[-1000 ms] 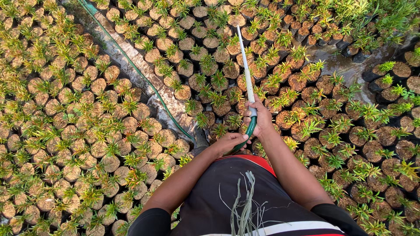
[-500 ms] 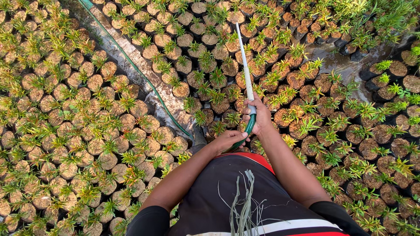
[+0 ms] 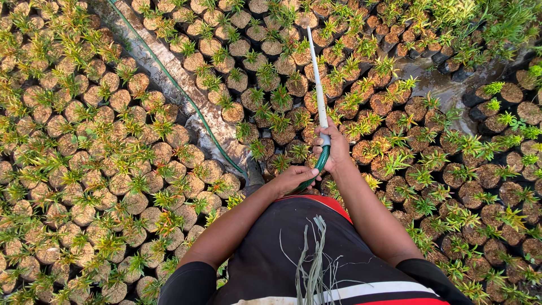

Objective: The person holds a hose with a spray nozzle and waters rows of potted seedlings in a nursery, moving the nozzle across the pots to wet the soil and plants.

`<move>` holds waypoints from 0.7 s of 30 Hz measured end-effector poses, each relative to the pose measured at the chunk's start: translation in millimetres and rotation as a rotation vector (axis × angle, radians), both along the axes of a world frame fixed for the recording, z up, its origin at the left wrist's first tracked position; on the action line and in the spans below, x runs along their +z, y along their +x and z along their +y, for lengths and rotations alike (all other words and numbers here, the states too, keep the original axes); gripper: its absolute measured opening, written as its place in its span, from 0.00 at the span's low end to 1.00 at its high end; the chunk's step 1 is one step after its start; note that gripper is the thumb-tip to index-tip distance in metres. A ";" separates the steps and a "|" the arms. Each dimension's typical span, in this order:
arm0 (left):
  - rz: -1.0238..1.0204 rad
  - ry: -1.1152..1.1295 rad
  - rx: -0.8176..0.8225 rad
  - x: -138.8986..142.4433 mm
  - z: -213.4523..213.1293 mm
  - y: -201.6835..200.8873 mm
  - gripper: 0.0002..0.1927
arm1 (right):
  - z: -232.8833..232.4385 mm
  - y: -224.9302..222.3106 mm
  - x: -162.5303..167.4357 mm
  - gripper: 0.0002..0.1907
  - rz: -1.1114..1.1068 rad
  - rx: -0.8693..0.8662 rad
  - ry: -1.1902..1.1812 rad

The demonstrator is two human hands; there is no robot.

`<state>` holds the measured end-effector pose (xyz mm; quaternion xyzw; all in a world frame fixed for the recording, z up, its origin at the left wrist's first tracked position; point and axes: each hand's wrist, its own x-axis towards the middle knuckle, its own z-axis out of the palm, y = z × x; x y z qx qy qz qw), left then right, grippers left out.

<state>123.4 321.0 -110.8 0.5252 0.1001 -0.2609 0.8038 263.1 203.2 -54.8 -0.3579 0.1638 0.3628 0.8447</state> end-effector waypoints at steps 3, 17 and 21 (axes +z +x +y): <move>-0.004 0.003 -0.001 0.0 -0.6 0.8 0.25 | -0.9 0.0 -0.6 0.35 -0.004 0.003 -0.005; -0.010 -0.001 0.019 -0.1 -0.4 0.2 0.24 | 0.5 -1.6 -3.1 0.37 -0.011 0.006 -0.004; 0.014 0.023 0.014 0.4 0.0 -0.6 0.24 | 0.5 -2.9 -3.2 0.36 -0.014 0.003 0.008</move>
